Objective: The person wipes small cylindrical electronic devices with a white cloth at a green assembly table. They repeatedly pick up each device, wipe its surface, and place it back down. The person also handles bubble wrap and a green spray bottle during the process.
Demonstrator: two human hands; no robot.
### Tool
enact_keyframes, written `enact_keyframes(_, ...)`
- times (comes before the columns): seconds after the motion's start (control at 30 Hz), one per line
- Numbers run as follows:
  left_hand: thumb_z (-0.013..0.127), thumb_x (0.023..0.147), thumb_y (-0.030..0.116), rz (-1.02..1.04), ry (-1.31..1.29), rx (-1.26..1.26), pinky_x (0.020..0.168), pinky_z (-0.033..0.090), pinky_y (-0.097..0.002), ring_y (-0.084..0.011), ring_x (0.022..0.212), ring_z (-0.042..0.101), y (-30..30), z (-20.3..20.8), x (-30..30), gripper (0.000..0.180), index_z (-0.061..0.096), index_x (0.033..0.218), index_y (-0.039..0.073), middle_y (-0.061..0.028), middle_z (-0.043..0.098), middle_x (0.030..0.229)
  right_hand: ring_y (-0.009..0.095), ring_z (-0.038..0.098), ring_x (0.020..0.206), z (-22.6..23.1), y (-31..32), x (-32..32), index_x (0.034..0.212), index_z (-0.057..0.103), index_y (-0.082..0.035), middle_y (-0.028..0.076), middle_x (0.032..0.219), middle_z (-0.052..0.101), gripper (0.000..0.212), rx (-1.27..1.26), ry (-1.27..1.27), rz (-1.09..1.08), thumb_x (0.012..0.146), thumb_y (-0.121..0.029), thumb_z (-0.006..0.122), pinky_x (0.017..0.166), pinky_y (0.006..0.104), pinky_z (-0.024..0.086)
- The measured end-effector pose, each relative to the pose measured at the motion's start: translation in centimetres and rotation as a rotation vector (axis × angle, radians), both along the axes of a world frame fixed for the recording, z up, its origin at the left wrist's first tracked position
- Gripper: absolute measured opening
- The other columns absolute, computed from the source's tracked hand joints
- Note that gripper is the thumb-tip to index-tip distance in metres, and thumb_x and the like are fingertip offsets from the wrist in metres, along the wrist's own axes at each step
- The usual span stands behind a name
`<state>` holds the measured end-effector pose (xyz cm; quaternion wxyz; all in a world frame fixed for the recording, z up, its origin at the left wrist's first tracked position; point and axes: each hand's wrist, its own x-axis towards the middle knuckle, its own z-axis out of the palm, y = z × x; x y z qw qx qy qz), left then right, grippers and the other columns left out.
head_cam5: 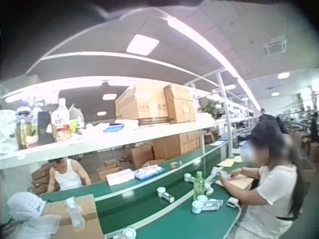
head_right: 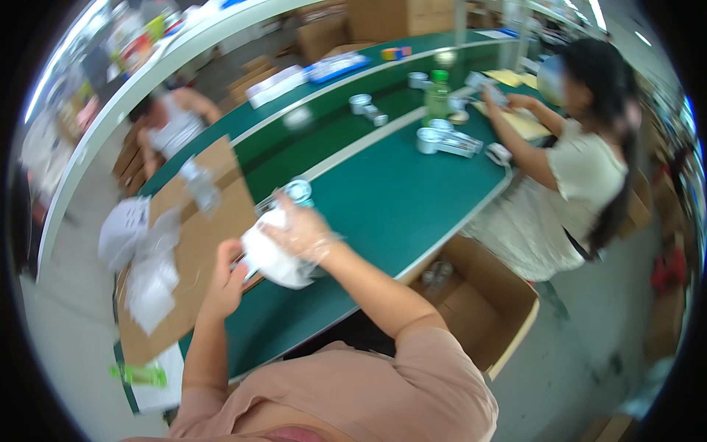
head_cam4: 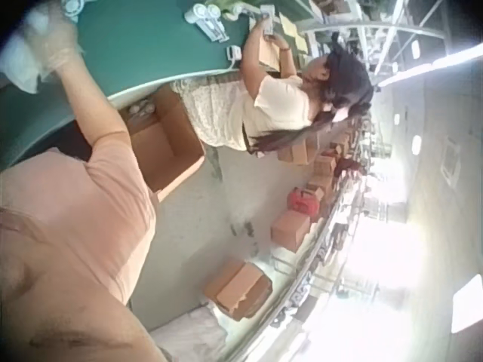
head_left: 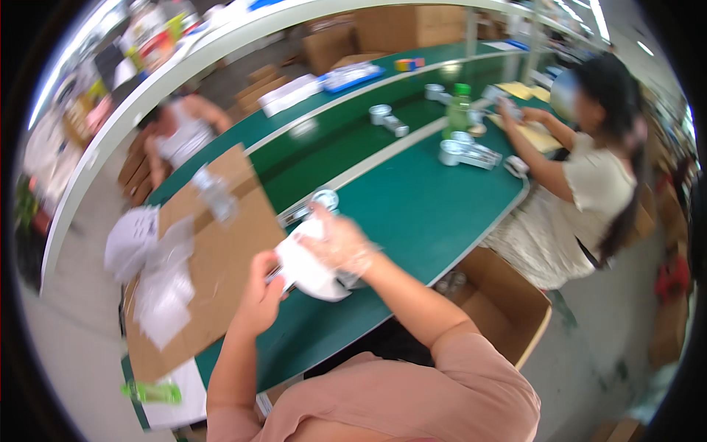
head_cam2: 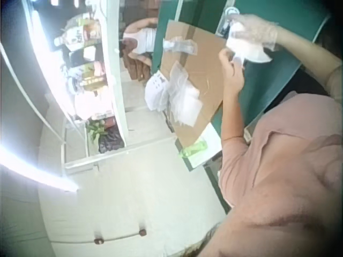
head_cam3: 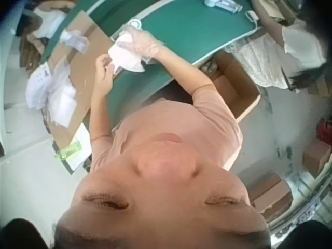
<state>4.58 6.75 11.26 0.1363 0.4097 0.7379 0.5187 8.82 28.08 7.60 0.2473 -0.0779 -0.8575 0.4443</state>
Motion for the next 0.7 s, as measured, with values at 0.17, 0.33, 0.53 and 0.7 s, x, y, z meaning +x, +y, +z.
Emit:
enact_keyframes(0.17,0.045,0.093,0.011,-0.08,-0.087,-0.036,0.061,0.044,-0.0253,-0.0123,0.073,0.052,-3.2,-1.8,-0.4,0.035,0.034,0.125,0.005,-0.0125,0.055,0.098,0.024,0.063,0.099,-3.3,0.1,-1.2,0.123,0.056,-0.003,0.014,0.109,0.064,0.041,-1.073,-0.07,0.475,0.094,-0.033,0.054,0.087,0.0338,0.049)
enact_keyframes(0.33,0.049,0.096,0.021,-0.227,-0.482,0.218,0.061,0.041,-0.0261,-0.0156,0.072,0.053,-2.2,-4.8,-1.1,0.037,0.033,0.126,0.009,-0.0157,0.057,0.101,0.022,0.064,0.095,-3.9,0.2,-1.8,0.112,0.062,-0.007,0.011,0.104,0.065,0.031,-1.802,0.026,0.856,0.094,-0.031,0.055,0.086,0.0361,0.052)
enact_keyframes(0.53,0.045,0.099,0.023,-0.028,-0.536,0.596,0.064,0.042,-0.0302,-0.0186,0.075,0.053,2.3,-5.6,2.9,0.036,0.032,0.13,0.01,-0.0175,0.057,0.102,0.022,0.063,0.088,-2.3,-2.5,-2.9,0.107,0.06,-0.014,0.006,0.103,0.063,0.028,-1.789,0.517,0.821,0.094,-0.037,0.052,0.082,0.0373,0.052)
enact_keyframes(0.7,0.042,0.098,0.012,0.127,-0.162,0.204,0.066,0.044,-0.0273,-0.0134,0.077,0.052,3.9,-6.9,0.9,0.033,0.031,0.129,0.005,-0.013,0.055,0.105,0.021,0.064,0.08,-4.3,-2.5,-4.1,0.116,0.055,-0.01,0.01,0.092,0.064,0.047,-1.596,0.251,0.571,0.094,-0.051,0.045,0.068,0.0366,0.055)
